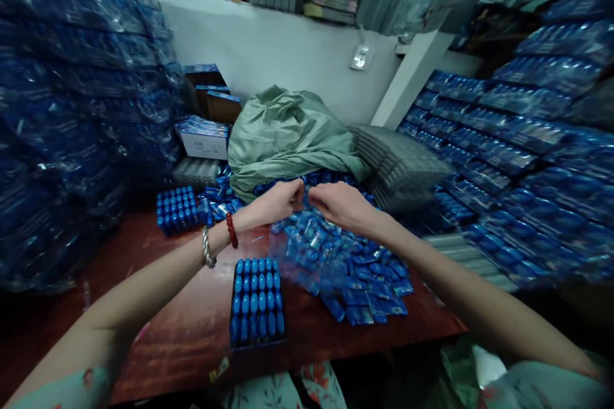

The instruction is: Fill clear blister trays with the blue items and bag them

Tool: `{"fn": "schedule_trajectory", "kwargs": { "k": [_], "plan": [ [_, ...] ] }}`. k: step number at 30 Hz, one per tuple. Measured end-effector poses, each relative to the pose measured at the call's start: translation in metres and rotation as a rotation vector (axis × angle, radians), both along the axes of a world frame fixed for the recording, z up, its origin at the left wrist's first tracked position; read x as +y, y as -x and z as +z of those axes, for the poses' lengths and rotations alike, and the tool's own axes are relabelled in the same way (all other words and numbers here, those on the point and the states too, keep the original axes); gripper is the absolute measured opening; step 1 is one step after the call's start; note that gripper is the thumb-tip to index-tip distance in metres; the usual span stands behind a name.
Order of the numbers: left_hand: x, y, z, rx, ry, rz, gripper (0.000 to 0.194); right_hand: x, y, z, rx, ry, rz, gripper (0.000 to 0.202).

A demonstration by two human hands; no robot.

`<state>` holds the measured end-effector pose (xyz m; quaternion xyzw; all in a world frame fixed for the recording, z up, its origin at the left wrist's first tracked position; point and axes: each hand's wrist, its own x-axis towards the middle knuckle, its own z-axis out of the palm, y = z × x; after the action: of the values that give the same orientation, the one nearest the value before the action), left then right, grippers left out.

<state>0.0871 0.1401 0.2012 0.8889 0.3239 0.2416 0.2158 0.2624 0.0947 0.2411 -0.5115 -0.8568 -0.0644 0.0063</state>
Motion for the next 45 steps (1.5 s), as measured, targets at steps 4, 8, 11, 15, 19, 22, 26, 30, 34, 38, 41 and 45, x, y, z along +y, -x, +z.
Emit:
{"fn": "schedule_trajectory", "kwargs": {
  "k": [4,8,11,15,19,22,26,30,34,38,41,45],
  "plan": [
    [0.01,0.033,0.009,0.26,-0.235,0.223,0.018,0.026,0.028,-0.009,0.162,-0.042,0.035,0.018],
    [0.0,0.066,0.02,0.501,-0.351,0.326,0.013,0.029,0.051,-0.015,0.079,-0.126,0.03,0.033],
    [-0.01,0.081,0.024,0.626,-0.439,0.342,0.013,0.041,0.058,-0.022,0.038,-0.137,-0.063,0.022],
    [-0.019,0.099,0.034,0.691,-0.516,0.458,0.017,0.063,0.051,-0.025,0.205,-0.173,-0.148,0.018],
    [-0.035,0.121,0.045,0.458,-0.611,0.641,0.016,0.044,0.046,-0.032,0.474,-0.376,-0.076,0.024],
    [-0.05,0.131,0.019,0.224,-0.656,0.856,0.013,0.016,0.053,-0.067,0.69,-0.368,-0.104,0.027],
    [-0.05,0.125,-0.081,-0.109,-0.306,0.965,0.008,0.006,0.066,-0.157,0.874,-0.071,-0.324,0.025],
    [-0.039,0.108,-0.181,-0.405,0.054,0.85,0.017,0.019,0.069,-0.23,0.929,0.021,-0.422,0.02],
    [-0.041,0.095,-0.218,-0.418,0.127,0.816,0.012,0.025,0.068,-0.254,1.032,0.033,-0.466,0.031],
    [-0.047,0.094,-0.218,-0.375,0.094,0.784,0.009,0.03,0.07,-0.257,1.224,0.122,-0.506,0.034],
    [-0.052,0.101,-0.217,-0.342,0.057,0.789,0.011,0.03,0.072,-0.257,1.268,0.143,-0.526,0.04],
    [-0.06,0.105,-0.222,-0.341,0.047,0.784,0.009,0.024,0.069,-0.254,1.212,0.047,-0.515,0.028]
  ]
}}
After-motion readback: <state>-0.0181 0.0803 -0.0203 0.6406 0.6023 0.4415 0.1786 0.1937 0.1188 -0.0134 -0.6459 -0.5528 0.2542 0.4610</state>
